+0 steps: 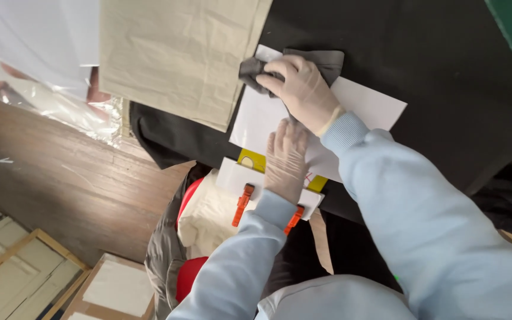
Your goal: Applying and smoothing an adhesive film over artwork on a board using clamps and a cloth.
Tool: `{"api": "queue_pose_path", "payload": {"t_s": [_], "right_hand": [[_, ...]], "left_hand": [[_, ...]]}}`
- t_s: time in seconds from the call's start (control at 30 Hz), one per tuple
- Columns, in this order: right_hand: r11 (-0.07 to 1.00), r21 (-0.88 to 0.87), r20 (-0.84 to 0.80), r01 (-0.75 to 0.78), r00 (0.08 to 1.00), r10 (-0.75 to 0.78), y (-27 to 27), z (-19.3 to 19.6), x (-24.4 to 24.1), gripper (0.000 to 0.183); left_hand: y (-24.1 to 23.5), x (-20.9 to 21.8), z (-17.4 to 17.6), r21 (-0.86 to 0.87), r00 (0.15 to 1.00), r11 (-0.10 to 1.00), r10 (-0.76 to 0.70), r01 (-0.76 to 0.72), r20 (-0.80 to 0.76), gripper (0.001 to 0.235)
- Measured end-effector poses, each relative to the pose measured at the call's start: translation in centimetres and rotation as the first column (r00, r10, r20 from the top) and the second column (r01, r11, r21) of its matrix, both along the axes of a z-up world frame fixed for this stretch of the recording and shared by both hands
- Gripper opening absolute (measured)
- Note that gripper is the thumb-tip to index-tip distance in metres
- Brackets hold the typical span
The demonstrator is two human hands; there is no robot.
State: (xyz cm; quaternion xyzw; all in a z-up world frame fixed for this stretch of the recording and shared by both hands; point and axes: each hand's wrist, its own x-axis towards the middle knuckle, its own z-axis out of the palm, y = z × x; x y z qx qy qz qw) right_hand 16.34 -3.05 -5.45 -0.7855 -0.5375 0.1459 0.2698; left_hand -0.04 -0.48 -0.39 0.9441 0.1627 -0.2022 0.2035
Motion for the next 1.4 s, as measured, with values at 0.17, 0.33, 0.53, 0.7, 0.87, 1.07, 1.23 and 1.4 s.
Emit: {"api": "queue_pose_path", "payload": {"t_s": [0.17,0.33,0.53,0.7,0.87,1.07,1.23,1.4], "right_hand": [[0.998,-0.047,-0.066,-0.035,0.997,0.032,-8.4,3.0,0.6,0.040],[0.970,-0.230,-0.099,-0.081,0.993,0.059,-14.3,3.4,1.0,0.042],[0.993,-0.059,-0.072,-0.099,0.993,0.095,-4.0,2.2,0.7,0.040],[0.996,0.020,-0.065,-0.087,0.994,0.089,0.9,0.9,0.5,0.035],[0.988,-0.041,-0.076,-0.147,0.987,0.143,-5.9,2.4,1.0,0.044],[0.955,-0.261,-0.090,-0.142,0.988,0.123,-14.8,3.6,1.2,0.051],[0.989,-0.106,-0.088,-0.100,0.992,0.091,-8.1,2.7,1.0,0.045],[0.995,0.074,-0.045,-0.070,0.996,0.074,0.5,0.2,0.3,0.035]], "left_hand": [[0.4,-0.3,0.4,-0.043,0.999,0.999,0.023,-0.022,0.024,0.084],[-0.6,-1.4,-1.7,0.086,0.999,0.996,-0.005,0.001,0.037,0.070],[0.0,-1.2,-0.1,-0.048,0.992,0.998,0.050,-0.045,0.120,0.072],[-0.1,-0.9,-1.0,0.005,0.999,1.000,0.008,-0.008,0.046,0.073],[0.8,0.5,1.1,-0.126,0.998,0.990,0.060,-0.062,-0.016,0.076],[-0.3,-0.9,-0.9,0.180,0.998,0.981,-0.067,0.068,-0.009,0.066],[0.1,-0.7,-0.3,-0.056,0.999,0.998,0.035,-0.034,0.016,0.079],[0.4,-0.7,-0.8,-0.062,1.000,0.998,0.002,-0.002,-0.009,0.091]]}}
